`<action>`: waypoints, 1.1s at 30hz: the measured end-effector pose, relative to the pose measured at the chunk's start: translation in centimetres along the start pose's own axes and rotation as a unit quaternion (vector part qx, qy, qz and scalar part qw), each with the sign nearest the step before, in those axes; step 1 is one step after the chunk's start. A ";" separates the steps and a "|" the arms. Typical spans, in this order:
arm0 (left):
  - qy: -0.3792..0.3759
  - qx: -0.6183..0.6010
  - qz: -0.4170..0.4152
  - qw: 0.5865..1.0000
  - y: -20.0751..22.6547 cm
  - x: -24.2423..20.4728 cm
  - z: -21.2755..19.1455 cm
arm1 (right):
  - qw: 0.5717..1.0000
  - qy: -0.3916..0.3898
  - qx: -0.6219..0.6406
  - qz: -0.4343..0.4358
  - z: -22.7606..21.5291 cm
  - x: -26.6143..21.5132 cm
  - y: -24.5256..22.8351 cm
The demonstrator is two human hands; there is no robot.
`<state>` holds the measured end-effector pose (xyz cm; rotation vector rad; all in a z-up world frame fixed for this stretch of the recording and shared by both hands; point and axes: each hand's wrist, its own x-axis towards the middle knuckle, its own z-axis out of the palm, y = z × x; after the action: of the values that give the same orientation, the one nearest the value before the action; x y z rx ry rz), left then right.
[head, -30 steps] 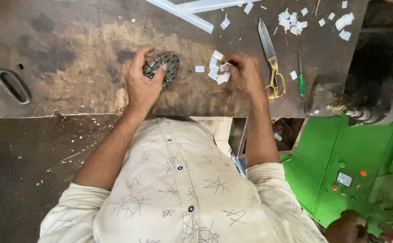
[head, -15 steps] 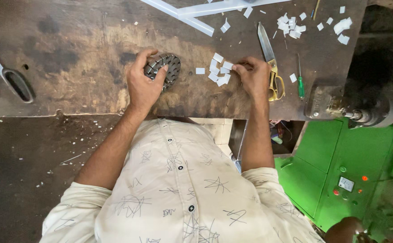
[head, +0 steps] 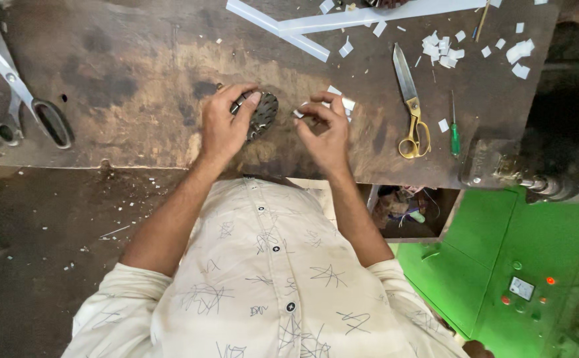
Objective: The person cuts small white plastic strips with scissors and inserts them into the slots of a circular metal motor stator. The person repeatedly measures, cuts, and places the plastic pieces into the stator slots on a cluttered workbench.
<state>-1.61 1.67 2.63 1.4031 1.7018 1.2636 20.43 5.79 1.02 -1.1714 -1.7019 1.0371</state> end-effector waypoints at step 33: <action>0.017 -0.110 0.035 0.993 -0.7 0.3 0.4 | 0.995 -0.003 0.054 -0.088 6.8 2.1 -2.1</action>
<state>-1.65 2.11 1.84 1.3273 1.4946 1.4722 12.97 6.13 1.00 -0.9320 -1.6984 1.0108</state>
